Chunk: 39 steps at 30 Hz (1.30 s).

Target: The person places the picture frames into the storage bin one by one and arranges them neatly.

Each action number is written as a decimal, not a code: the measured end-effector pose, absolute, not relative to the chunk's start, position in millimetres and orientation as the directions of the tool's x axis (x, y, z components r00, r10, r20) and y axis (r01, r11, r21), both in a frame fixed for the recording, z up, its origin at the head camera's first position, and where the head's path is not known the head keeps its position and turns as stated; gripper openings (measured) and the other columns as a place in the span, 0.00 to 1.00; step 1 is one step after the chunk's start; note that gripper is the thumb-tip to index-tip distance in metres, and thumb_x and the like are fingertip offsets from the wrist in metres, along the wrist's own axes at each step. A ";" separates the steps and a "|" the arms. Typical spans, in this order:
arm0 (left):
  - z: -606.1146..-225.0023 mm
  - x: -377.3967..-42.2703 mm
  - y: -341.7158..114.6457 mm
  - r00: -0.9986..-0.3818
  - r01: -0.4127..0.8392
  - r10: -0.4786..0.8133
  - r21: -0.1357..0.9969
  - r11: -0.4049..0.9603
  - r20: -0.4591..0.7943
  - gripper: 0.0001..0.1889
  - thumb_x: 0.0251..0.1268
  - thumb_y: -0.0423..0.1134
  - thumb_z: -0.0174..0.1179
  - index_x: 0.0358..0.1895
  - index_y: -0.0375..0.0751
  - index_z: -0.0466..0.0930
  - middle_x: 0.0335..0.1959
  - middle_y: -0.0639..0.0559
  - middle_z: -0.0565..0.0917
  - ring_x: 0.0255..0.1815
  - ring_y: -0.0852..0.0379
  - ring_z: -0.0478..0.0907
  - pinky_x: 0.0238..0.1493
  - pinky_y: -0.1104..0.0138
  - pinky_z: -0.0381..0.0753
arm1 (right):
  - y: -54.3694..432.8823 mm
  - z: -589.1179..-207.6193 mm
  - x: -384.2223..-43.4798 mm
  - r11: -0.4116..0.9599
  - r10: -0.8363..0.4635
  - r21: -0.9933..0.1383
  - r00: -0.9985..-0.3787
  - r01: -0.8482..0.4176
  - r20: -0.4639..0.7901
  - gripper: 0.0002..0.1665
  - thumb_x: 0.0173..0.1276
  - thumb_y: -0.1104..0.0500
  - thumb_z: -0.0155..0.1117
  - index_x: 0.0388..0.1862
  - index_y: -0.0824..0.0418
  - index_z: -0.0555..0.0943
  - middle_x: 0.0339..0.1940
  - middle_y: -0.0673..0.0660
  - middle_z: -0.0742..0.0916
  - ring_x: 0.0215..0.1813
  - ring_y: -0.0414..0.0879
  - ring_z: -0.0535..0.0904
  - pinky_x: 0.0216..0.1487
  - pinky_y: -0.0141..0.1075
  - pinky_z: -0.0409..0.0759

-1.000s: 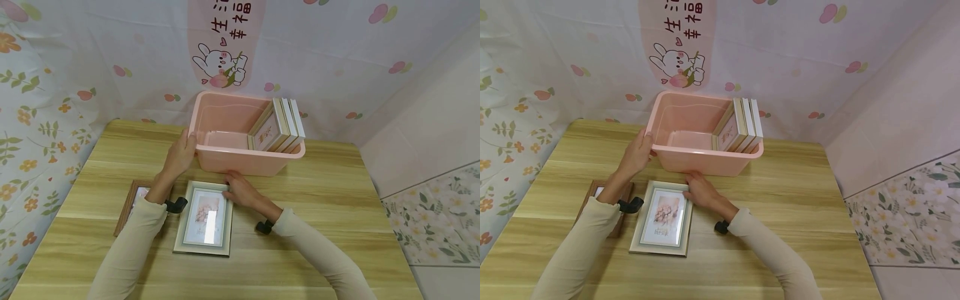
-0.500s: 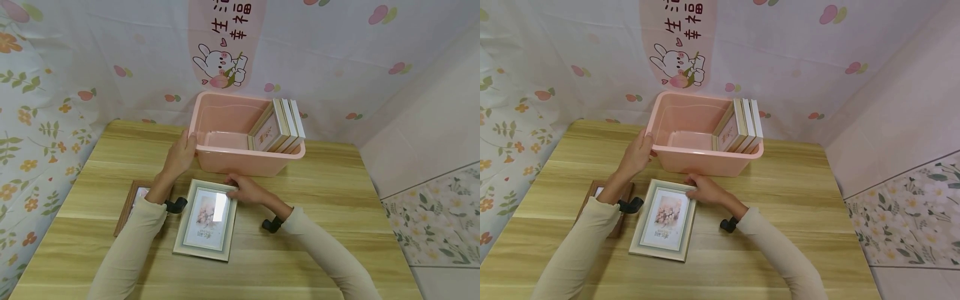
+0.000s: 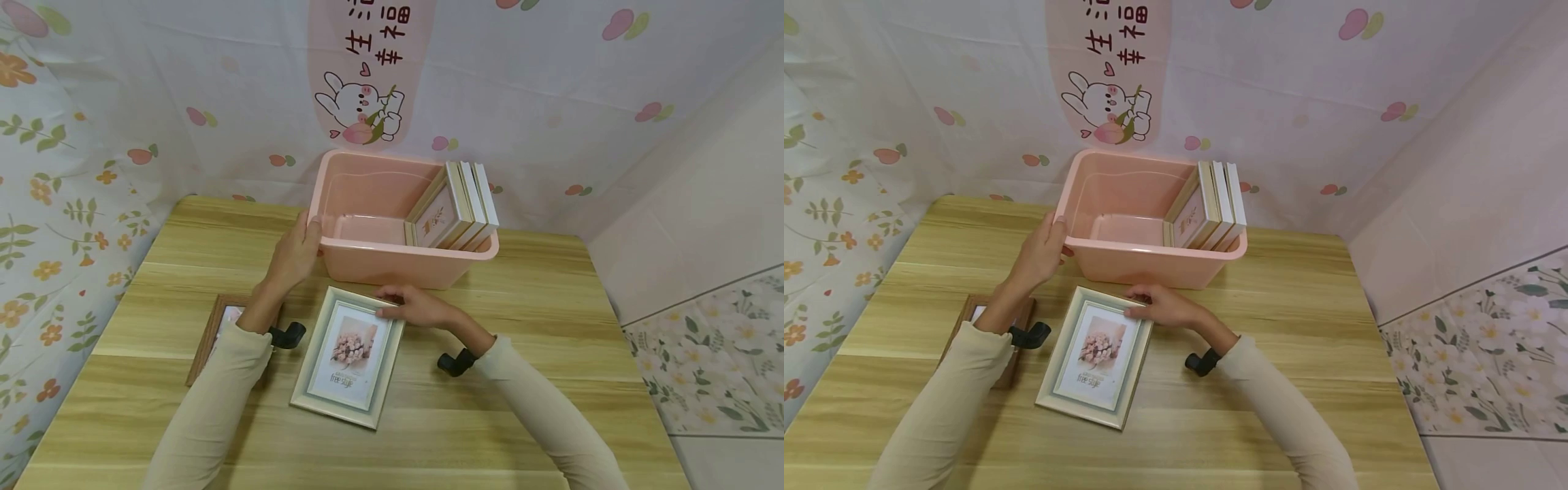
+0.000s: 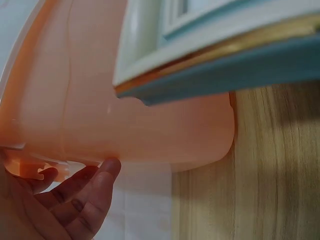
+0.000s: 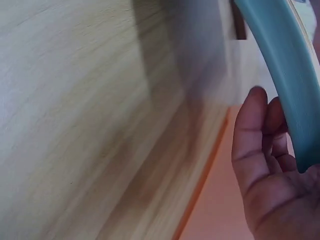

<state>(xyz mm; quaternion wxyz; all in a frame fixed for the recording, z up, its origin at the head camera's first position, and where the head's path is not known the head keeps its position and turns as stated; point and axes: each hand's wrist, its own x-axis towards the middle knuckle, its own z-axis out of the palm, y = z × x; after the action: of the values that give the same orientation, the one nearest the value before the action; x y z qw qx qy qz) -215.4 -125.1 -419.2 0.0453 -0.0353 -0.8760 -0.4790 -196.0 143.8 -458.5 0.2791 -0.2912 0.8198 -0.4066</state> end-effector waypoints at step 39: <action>-420.5 -216.3 -125.3 -0.992 0.121 0.032 0.838 0.532 0.123 0.30 0.78 0.56 0.28 0.65 0.38 0.64 0.39 0.37 0.82 0.38 0.38 0.83 0.32 0.58 0.73 | 170.7 -350.8 -183.2 0.435 -0.741 -0.814 -0.666 -0.385 -0.081 0.30 0.73 0.65 0.59 0.73 0.55 0.70 0.57 0.57 0.83 0.37 0.42 0.83 0.39 0.36 0.82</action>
<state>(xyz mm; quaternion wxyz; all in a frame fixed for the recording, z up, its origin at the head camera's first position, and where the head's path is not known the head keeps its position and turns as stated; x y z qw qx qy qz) -216.3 -125.3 -420.5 0.0461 -0.0436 -0.8740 -0.4817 -183.2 170.7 -350.8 0.2199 -0.3443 0.8179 -0.4051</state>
